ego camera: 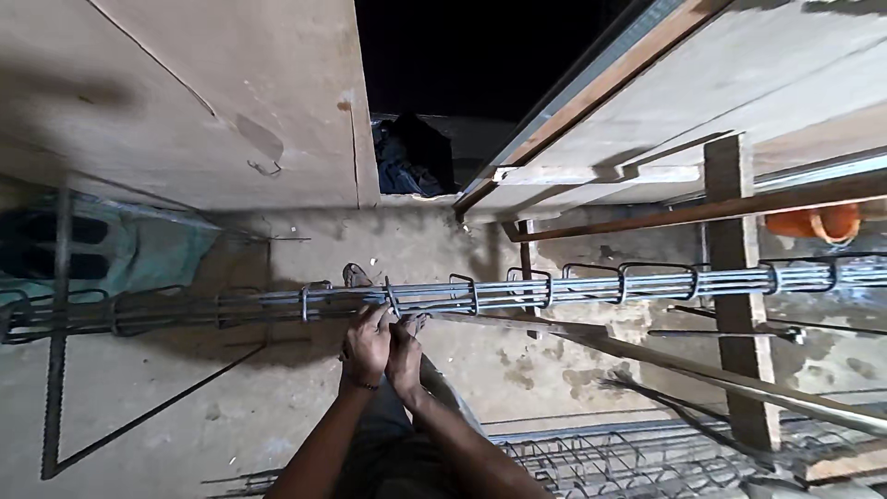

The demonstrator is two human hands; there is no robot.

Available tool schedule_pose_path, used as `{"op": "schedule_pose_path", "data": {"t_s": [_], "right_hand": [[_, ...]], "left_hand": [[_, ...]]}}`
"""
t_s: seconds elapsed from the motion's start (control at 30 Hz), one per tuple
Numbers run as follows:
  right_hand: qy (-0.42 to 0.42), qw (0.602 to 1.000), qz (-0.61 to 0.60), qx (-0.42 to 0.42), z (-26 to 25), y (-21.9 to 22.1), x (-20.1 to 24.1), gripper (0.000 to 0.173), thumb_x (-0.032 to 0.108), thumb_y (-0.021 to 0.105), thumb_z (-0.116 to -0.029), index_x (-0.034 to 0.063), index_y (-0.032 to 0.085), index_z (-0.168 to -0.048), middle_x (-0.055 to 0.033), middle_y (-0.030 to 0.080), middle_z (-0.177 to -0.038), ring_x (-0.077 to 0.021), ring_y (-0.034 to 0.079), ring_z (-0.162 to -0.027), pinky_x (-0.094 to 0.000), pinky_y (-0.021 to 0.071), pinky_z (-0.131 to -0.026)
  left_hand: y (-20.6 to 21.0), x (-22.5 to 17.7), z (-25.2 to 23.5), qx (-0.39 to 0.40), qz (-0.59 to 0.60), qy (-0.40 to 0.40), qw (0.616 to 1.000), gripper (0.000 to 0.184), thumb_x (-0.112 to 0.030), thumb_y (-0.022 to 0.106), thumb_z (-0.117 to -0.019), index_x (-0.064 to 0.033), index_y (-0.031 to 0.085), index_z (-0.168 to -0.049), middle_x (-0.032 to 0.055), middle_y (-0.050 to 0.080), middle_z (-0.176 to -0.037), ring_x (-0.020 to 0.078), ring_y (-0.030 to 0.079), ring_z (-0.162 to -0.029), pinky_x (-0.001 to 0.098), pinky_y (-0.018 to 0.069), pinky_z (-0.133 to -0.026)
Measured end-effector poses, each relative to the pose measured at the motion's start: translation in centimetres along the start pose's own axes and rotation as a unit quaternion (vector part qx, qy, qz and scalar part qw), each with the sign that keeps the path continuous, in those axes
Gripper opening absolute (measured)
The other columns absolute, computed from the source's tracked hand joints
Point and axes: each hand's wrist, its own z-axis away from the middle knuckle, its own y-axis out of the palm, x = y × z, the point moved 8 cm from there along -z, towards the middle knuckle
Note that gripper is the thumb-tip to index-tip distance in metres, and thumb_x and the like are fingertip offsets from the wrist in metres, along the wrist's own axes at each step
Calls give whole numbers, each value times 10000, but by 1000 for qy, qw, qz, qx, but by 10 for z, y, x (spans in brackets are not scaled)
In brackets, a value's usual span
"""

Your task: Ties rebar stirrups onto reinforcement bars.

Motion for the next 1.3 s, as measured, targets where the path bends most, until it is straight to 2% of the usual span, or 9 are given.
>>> {"op": "schedule_pose_path", "data": {"t_s": [0.17, 0.3, 0.4, 0.53, 0.67, 0.83, 0.9, 1.0, 1.3], "right_hand": [[-4, 999, -17, -39, 2, -2, -1, 212, 166, 641, -985, 43, 765, -1106, -109, 773, -967, -220, 747, -894, -443, 594, -871], [-7, 991, -65, -112, 6, -10, -10, 383, 140, 724, -915, -42, 567, -1213, -125, 686, -962, -150, 683, -736, -325, 604, -694], [-12, 989, -69, -127, 0, -13, -17, 340, 136, 690, -951, -23, 607, -1240, -150, 675, -1072, -136, 657, -671, -300, 591, -612], [-36, 989, -37, -142, -7, -14, -14, 171, 127, 637, -982, 46, 707, -1116, -73, 729, -929, -126, 687, -672, -314, 608, -638], [-45, 992, 4, -121, -4, -11, -2, 209, 206, 670, -977, 80, 749, -1123, -76, 739, -996, -160, 677, -693, -363, 585, -653], [-34, 987, 32, -157, -5, -12, 1, 175, 232, 702, -957, 113, 765, -1069, -55, 741, -963, -167, 676, -673, -395, 576, -610], [-39, 985, 33, -165, -4, -14, 3, 207, 245, 714, -949, 111, 745, -1103, -36, 733, -934, -148, 661, -646, -377, 572, -591], [-56, 987, 35, -150, -8, -15, 2, 278, 247, 692, -963, 131, 726, -1213, -16, 757, -1009, -134, 697, -714, -372, 592, -632], [-142, 981, -12, -131, -17, -17, -2, 211, 172, 679, -970, 143, 785, -1150, -14, 775, -999, -88, 727, -828, -312, 615, -758]], "left_hand": [[-1, -1, 1, -14, 6, -8, 1000, 148, -145, 691, -947, -102, 818, -1008, 84, 784, -1005, 212, 752, -963, 398, 600, -881], [2, 8, 2, -24, 39, -21, 999, 141, -156, 706, -941, -115, 818, -1016, 65, 782, -1005, 161, 748, -944, 357, 602, -868], [1, 11, 3, -19, 56, -31, 998, 144, -158, 709, -940, -112, 818, -1023, 66, 780, -1002, 150, 746, -938, 336, 601, -869], [-1, 12, -1, -22, 58, -12, 998, 134, -168, 722, -927, -112, 823, -994, 57, 785, -981, 138, 748, -927, 306, 600, -866], [-1, 13, -1, -18, 69, -5, 997, 134, -169, 721, -927, -101, 822, -982, 65, 781, -981, 138, 745, -934, 297, 595, -876], [-1, 16, -3, -13, 78, 2, 997, 128, -173, 722, -926, -106, 820, -974, 52, 782, -976, 113, 743, -923, 277, 595, -868], [0, 20, -3, 5, 85, -1, 996, 142, -186, 710, -937, -110, 820, -986, 50, 782, -985, 111, 742, -930, 285, 597, -870], [2, 23, -2, 23, 100, -15, 995, 156, -200, 699, -950, -113, 816, -1005, 49, 779, -1001, 105, 738, -941, 289, 595, -889], [2, 26, -3, 14, 162, 34, 986, 118, -121, 722, -927, -70, 813, -980, 65, 777, -992, 89, 732, -955, 233, 580, -909]]}}
